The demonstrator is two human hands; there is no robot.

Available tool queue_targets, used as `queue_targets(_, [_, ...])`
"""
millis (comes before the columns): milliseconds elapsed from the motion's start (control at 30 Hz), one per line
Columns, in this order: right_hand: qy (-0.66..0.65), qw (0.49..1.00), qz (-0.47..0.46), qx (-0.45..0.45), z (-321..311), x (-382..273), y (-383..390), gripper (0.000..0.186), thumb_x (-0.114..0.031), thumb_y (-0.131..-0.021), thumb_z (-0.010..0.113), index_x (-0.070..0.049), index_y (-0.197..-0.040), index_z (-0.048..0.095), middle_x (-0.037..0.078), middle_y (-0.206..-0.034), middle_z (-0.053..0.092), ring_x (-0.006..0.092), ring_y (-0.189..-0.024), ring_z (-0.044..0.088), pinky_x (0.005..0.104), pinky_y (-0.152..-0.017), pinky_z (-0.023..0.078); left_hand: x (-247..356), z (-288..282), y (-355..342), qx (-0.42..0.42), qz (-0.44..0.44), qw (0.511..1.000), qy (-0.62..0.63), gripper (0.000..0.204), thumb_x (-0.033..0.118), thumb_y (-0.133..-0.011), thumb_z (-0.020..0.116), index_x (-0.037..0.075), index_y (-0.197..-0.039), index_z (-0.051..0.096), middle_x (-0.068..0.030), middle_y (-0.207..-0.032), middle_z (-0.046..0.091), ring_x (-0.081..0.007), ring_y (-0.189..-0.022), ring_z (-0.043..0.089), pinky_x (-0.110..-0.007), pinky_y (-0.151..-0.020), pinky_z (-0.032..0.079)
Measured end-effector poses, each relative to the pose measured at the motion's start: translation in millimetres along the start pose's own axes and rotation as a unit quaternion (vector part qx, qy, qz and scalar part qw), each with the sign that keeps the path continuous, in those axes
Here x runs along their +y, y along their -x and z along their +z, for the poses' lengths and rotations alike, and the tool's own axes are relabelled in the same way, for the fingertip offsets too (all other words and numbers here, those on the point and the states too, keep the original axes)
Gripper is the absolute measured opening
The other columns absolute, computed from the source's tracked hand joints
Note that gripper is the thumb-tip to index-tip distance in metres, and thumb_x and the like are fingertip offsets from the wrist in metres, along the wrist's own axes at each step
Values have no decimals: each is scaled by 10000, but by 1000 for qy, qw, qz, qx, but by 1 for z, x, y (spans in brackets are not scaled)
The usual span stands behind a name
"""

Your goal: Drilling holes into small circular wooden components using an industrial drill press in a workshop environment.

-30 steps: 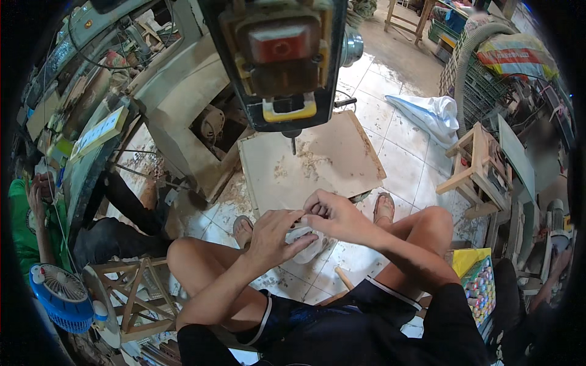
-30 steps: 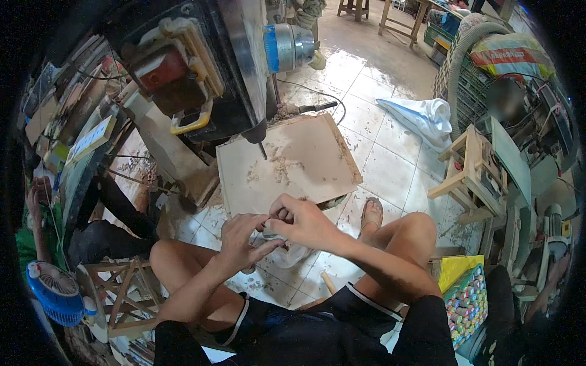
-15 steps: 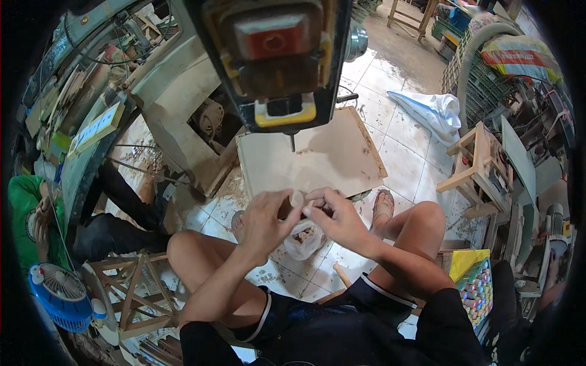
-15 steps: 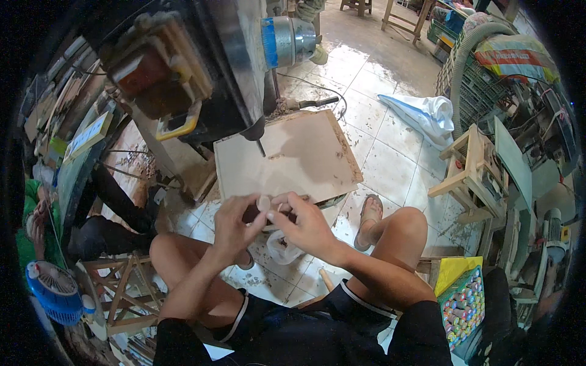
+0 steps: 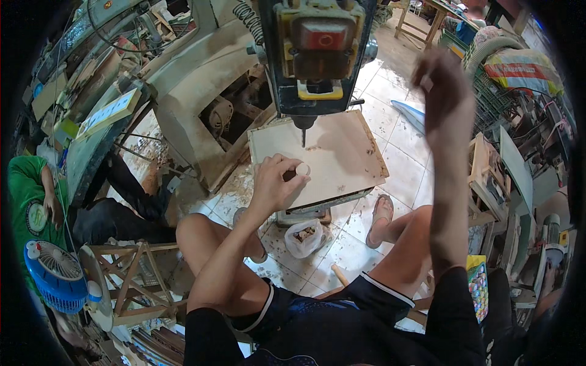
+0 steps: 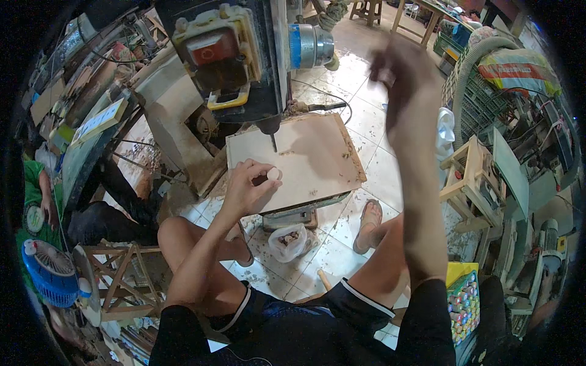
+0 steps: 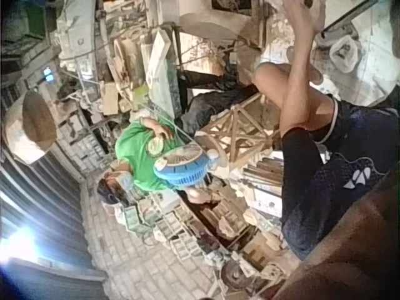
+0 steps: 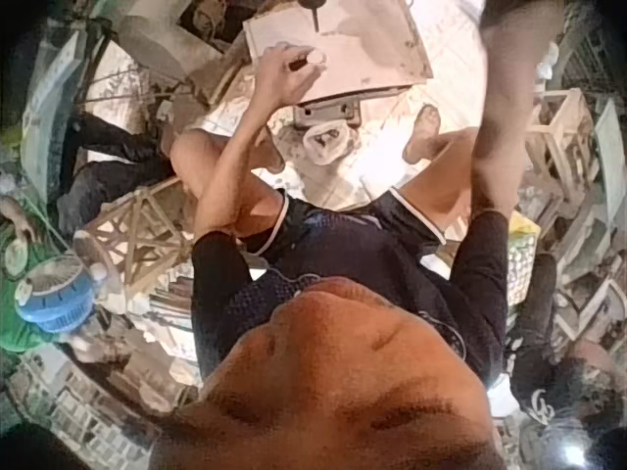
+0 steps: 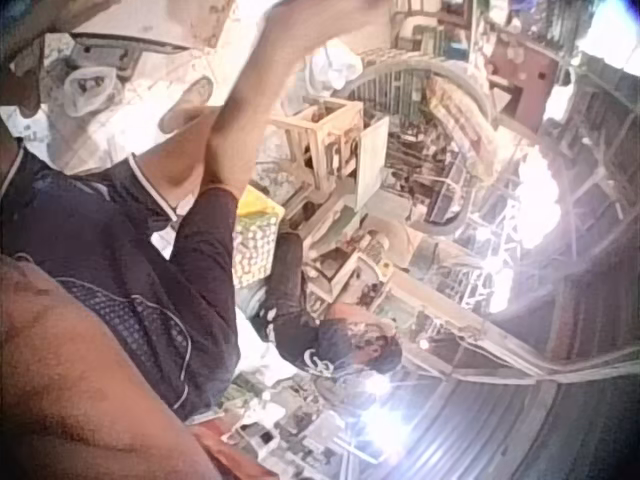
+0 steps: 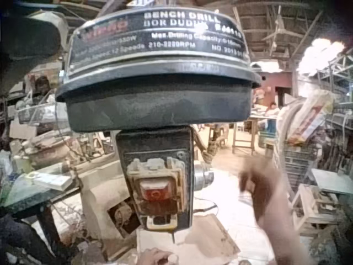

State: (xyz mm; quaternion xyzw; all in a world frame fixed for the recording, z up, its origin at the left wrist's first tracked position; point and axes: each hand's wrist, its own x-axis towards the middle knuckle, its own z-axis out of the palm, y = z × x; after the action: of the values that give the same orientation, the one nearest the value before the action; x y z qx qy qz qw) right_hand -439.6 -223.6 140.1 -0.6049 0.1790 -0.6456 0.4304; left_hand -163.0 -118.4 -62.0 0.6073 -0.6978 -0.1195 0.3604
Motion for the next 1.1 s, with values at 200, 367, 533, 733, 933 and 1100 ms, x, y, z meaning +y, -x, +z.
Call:
queue_targets(200, [240,938,-248,-3,18,-48,-130,361,-193,-996,637,-71,-1325,547,137,-1312,575,231,-1150,586,357,-974,455,-5,1,-11,-11,-41,998,52,346,349,-784,825,102,-1019,768,-71,-874,674,-281,-866,634,-423,-799,431])
queue_targets(367, [189,963,-189,-38,38,-39,-164,348,-180,-997,632,-64,-1317,556,135,-1294,585,229,-1131,594,352,-962,465,-6,1,-21,16,-29,999,9,412,334,-772,850,39,-1049,769,-126,-842,692,-271,-724,675,-387,-700,536])
queue_targets(533, [177,967,-177,-49,38,-37,-170,336,-168,-998,627,-57,-1309,564,134,-1276,596,226,-1111,601,348,-951,474,-9,2,-31,19,-28,999,1,412,338,-781,835,36,-1052,765,-122,-843,692,-266,-717,668,-385,-690,524])
queue_targets(733, [173,968,-176,-52,38,-38,-171,321,-152,-1000,621,-49,-1300,573,132,-1255,609,223,-1088,609,344,-937,485,-10,6,-39,-10,-61,998,19,350,358,-800,797,86,-1017,759,-80,-869,688,-286,-811,655,-429,-800,440])
queue_targets(933, [169,968,-179,-54,39,-40,-171,307,-137,-1001,614,-41,-1291,583,130,-1233,621,220,-1065,618,339,-923,496,-11,9,-44,19,-28,999,1,421,356,-792,837,42,-1064,766,-131,-868,708,-267,-720,679,-388,-675,520])
queue_targets(1100, [170,968,-178,-55,39,-41,-171,296,-125,-1002,609,-34,-1283,591,129,-1215,632,218,-1046,625,335,-911,505,-10,10,-43,-8,-63,998,20,387,367,-820,790,79,-1077,765,-90,-888,694,-293,-830,658,-435,-830,423])
